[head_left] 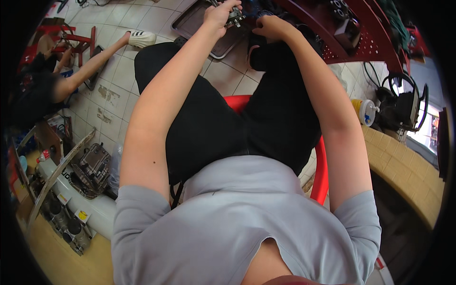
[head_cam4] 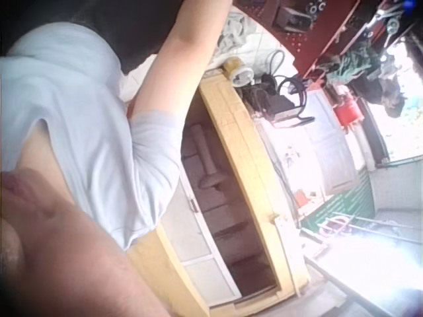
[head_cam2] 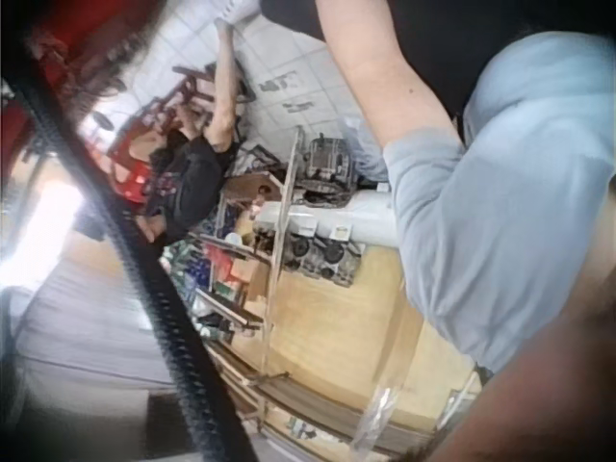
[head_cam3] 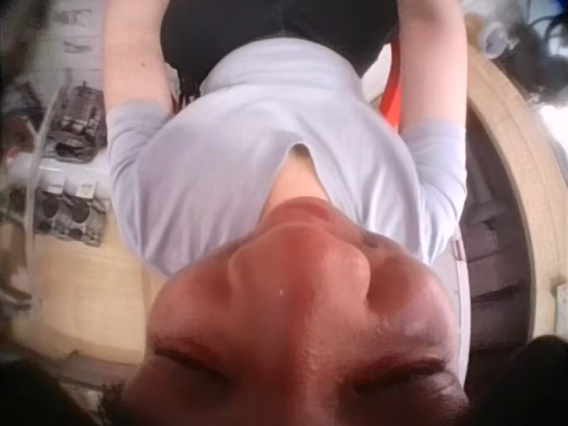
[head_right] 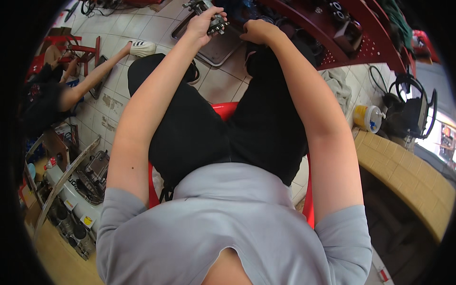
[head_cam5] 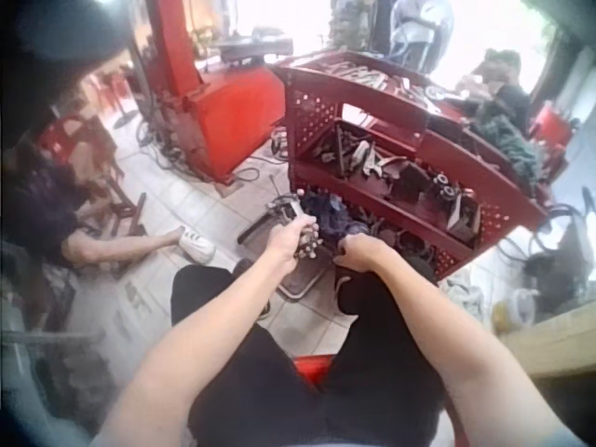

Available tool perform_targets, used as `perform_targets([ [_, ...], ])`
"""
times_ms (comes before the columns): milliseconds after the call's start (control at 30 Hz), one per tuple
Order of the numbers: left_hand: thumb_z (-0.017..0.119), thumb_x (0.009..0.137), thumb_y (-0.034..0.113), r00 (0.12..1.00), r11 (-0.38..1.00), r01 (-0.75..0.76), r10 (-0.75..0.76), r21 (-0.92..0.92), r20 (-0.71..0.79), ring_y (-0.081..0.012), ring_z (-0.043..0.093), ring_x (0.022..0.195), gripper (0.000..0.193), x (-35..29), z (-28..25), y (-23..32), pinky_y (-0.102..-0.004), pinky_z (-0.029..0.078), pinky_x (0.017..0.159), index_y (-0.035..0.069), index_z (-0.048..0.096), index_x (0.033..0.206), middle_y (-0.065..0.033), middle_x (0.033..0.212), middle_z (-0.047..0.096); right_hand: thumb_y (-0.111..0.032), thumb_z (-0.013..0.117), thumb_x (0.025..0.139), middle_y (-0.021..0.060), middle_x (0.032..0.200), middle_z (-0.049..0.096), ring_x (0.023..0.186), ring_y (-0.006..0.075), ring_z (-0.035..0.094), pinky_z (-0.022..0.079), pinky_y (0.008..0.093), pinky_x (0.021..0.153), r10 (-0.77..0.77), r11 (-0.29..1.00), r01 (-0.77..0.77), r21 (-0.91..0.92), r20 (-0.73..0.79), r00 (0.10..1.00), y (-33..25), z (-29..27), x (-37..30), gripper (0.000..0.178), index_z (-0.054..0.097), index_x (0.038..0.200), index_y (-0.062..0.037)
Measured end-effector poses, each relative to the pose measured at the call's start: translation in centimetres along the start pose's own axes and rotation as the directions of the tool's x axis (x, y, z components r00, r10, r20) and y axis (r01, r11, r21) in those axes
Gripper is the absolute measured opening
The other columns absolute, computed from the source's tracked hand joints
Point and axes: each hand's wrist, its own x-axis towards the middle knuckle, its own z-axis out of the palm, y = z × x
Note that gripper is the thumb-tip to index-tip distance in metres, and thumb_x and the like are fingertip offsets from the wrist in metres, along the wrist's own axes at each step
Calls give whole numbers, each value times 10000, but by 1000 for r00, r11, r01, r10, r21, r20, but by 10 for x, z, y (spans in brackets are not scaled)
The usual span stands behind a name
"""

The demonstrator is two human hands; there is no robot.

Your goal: The person assembles a small mechanical component by hand, repeatedly inserting and adjusting a metal rod and ring into a cylindrical housing. The person rotates the assembly to check fit and alignment, occasionally placing it on a nearby tray before resuming manipulation.

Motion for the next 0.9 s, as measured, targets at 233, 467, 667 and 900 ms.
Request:
perform_targets([
  [233,730,736,170,991,971,93,-111,-220,-73,-145,619,632,151,21,15,-32,-303,497,579,65,654,814,-45,744,662,-261,653,804,162,1110,640,1029,324,613,505,456,802,-58,998,53,27,205,977,2,68,76,351,641,1132,-136],
  [467,665,795,195,963,900,185,-247,-395,-111,-133,604,632,217,30,25,-35,-271,478,598,36,623,936,-53,735,643,-218,601,823,200,913,667,831,380,648,524,483,726,0,996,23,-84,263,965,-4,203,138,272,622,1058,-82],
  [667,625,794,221,914,835,160,-327,-526,-242,-112,554,784,279,43,6,-15,-272,419,770,1,599,965,-36,802,605,-200,589,832,192,873,680,847,377,656,511,483,760,9,998,-29,63,288,957,-22,255,184,248,602,1045,-75],
  [900,647,808,198,835,647,230,-515,-727,-194,-131,574,874,463,46,-5,15,-282,442,806,-50,529,1181,-66,925,605,-206,602,854,184,1052,652,995,386,609,482,491,821,154,940,-217,262,240,958,-38,299,227,296,550,1125,-99],
])
